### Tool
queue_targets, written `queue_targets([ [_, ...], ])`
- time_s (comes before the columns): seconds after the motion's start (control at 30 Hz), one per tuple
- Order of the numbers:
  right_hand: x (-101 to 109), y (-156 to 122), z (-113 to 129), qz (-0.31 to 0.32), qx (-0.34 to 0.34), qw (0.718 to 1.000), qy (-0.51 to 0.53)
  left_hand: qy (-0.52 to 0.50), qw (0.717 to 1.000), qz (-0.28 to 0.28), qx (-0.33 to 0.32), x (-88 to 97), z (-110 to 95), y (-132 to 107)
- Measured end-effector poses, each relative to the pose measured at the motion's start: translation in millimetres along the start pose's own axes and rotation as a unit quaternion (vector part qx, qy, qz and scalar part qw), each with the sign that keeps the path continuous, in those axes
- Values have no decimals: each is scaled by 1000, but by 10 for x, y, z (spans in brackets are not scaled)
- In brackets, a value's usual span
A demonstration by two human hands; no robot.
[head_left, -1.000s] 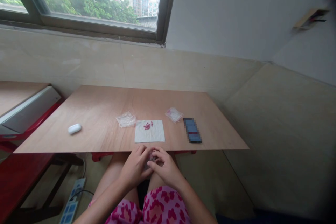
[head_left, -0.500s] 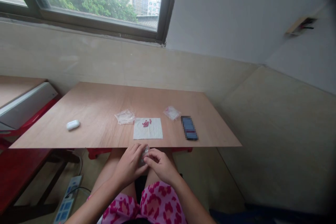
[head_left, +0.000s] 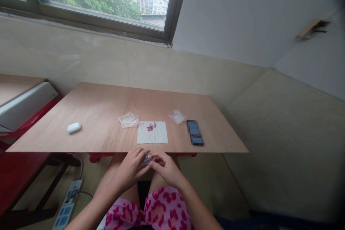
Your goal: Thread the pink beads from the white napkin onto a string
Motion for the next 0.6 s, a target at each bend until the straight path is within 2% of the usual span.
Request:
queue_targets([
  [0.1,217,302,-124,-65,-6,998,-21,5,999,-26,32,75,155,21],
  [0.17,319,563,-135,-96,17,987,-129,5,998,-35,47,94,269,23],
  [0.23,350,814,-94,-113,58,960,-248,0,997,-40,60,102,372,15],
  [0.33,283,1083,-69,-105,85,912,-388,-13,995,-58,75,136,479,-1],
  [0.4,231,1164,-93,-96,81,887,-445,-21,994,-74,79,172,518,0],
  [0.47,205,1180,-125,-97,78,875,-469,-30,992,-82,88,196,553,13],
  [0.6,229,1150,-168,-111,86,880,-454,-52,990,-73,109,186,645,57],
])
Point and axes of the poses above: each hand's wrist, its own y-axis towards the middle knuckle, its own x-axis out of the back of the hand, z = x × y, the point moved 6 cm from there along y, towards the middle knuckle, and after that the axes turned 5 degrees about y, right-handed, at the moved point
